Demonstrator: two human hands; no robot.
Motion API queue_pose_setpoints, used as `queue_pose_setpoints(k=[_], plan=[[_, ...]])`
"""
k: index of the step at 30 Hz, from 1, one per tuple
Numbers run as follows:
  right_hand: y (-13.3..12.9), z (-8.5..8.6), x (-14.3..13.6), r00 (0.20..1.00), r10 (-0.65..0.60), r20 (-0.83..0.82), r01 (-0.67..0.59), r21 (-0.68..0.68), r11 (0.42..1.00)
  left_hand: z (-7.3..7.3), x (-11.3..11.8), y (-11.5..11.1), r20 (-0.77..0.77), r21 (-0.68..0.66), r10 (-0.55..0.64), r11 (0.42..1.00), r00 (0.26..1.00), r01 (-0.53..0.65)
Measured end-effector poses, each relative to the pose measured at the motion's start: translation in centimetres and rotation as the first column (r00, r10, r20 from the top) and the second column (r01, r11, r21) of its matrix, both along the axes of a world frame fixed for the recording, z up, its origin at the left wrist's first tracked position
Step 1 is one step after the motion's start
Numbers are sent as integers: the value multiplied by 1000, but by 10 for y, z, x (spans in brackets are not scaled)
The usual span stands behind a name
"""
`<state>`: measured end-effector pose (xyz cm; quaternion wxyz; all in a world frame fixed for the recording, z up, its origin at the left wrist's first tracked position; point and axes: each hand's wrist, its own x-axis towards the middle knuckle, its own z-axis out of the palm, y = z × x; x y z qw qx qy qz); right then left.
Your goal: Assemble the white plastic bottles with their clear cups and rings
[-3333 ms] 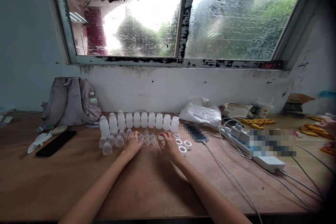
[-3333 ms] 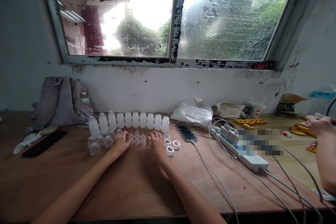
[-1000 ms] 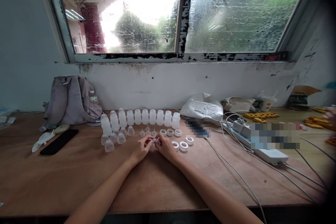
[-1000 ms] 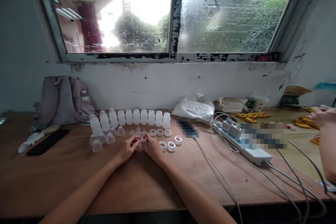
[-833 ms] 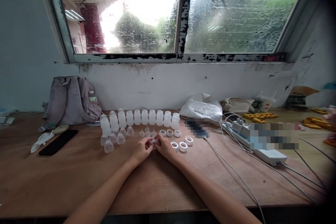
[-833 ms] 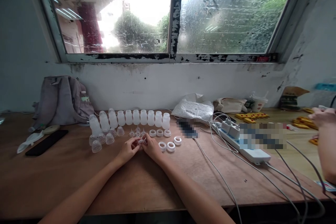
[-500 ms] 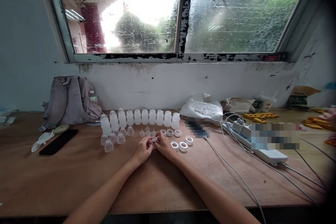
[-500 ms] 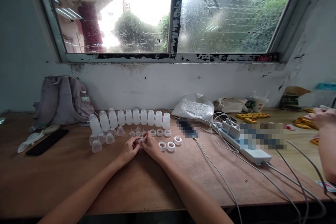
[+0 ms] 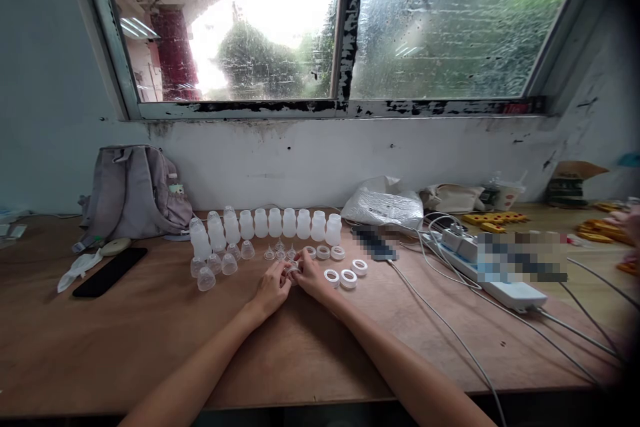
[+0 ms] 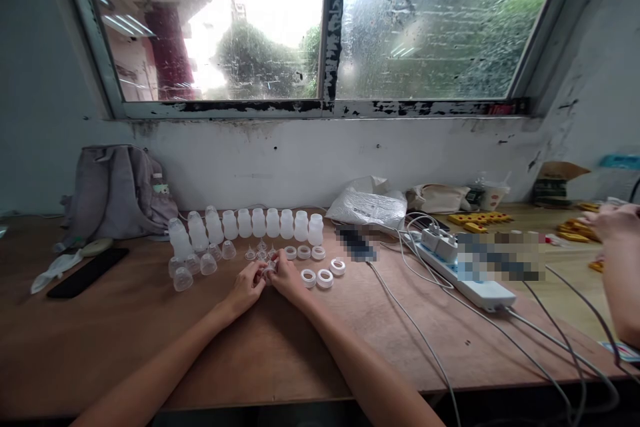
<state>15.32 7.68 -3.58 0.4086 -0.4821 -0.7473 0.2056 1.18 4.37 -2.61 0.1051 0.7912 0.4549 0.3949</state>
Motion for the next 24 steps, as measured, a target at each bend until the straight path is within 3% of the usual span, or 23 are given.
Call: queue_pose_setpoints(k=[11,19,24], plan=[[2,0,1,1000,17,-21,-18,-56,998,1,1,-3,-51,2,6,1000,999,-6],[4,-3,2,1000,0,-10,0,-46,999,3,2,-5,-51,-7,22,1000,998,-22],[-2,-1,1,998,-3,66,3,4,1000,5,-1,-4,-129,17,47,999,990,-45]])
